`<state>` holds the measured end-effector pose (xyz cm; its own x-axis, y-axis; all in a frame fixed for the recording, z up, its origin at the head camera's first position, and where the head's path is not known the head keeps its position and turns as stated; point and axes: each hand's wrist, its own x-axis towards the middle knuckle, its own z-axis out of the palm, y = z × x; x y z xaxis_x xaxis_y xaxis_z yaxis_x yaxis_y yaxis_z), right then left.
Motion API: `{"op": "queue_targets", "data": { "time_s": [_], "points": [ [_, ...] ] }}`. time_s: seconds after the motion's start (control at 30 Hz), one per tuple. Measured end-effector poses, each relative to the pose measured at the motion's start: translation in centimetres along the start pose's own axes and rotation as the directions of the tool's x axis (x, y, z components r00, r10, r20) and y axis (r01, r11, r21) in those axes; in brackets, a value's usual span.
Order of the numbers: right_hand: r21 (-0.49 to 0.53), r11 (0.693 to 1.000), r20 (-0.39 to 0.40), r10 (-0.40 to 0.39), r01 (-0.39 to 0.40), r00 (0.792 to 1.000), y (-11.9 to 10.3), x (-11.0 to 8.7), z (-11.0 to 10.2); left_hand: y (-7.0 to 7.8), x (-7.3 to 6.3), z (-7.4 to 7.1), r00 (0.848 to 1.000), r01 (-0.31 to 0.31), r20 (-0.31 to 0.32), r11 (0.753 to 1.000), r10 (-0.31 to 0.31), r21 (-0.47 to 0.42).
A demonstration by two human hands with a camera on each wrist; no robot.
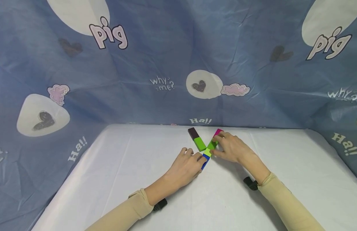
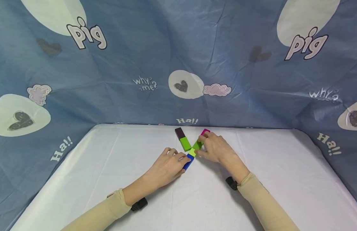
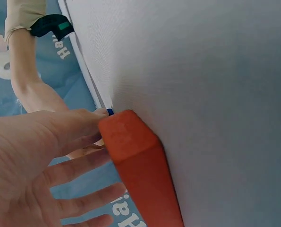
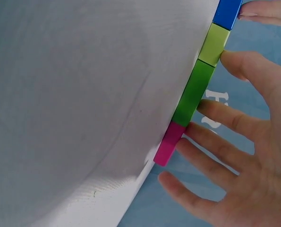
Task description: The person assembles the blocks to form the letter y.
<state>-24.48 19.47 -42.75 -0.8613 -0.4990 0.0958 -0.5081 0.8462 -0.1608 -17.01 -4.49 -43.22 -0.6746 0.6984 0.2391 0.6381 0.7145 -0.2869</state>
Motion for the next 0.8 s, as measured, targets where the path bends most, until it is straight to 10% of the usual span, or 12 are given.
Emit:
{"op": "queue_targets", "data": {
  "time_s": [0.4,0.8],
  "points": [
    [0.004,1.000,-0.003,-0.003,0.003,1.000,0.0,-0.2,-0.1,0.0,-0.4,-0.7,0.998,0.034,0.053,0.999,-0.034,-0.006],
    [0.010,1.000,-0.002,0.002,-0.002,1.000,0.1,-0.2,0.0,-1.5,-4.8,-2.2,0.993,0.085,0.081,0.995,-0.082,-0.041]
  ]
}}
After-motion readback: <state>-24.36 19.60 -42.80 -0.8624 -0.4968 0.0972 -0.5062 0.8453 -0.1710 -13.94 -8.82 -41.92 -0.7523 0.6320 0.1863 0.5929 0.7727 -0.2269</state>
